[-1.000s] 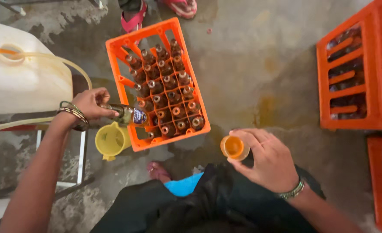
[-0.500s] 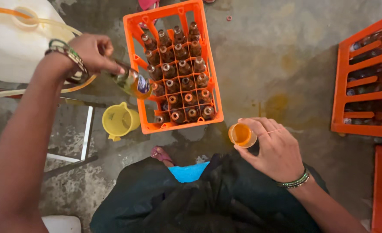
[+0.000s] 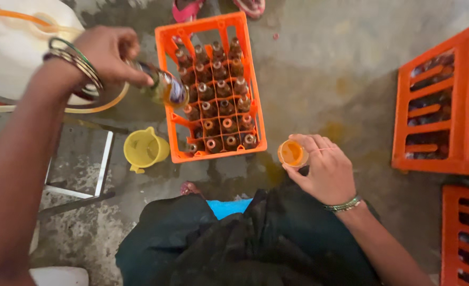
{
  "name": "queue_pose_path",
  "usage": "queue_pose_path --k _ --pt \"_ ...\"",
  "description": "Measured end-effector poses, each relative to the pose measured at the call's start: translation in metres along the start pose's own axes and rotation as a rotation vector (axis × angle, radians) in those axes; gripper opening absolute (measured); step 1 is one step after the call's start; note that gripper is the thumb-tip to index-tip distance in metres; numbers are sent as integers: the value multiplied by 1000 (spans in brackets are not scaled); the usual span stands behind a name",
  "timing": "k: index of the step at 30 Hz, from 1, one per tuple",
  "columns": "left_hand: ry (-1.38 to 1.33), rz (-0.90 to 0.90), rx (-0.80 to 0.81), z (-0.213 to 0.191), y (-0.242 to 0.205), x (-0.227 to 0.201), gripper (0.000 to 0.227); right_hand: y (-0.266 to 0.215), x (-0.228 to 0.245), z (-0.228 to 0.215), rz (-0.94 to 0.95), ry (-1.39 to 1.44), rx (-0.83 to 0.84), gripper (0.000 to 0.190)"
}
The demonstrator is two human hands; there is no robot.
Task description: The person fills glass bottles with a yellow liquid using a tube connected to a large container. They place filled bottles into an orange crate and occasionally pour liquid from a bottle into a small cup.
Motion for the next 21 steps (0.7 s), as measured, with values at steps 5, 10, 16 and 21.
queue_pose_path --k 5,10,16,21 --pt "223 -72 96 -28 -105 -62 60 -10 14 -1 17 23 -41 51" --pt "188 -97 116 -47 -241 -105 57 -24 36 16 -23 13 -70 49" --pt "139 -205 222 -11 -351 -125 48 -38 73 33 -123 2 -63 52" --pt "39 -94 198 27 -391 -120 45 -44 91 44 -191 0 -63 51"
Point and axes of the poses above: each hand's wrist, its own y-axis towards the middle knuckle, its own z-axis out of the palm, x = y × z, the point moved 5 cm from there along y, towards the middle knuckle, and after that the axes turned 2 degrees about -z, right-handed, at the moved point
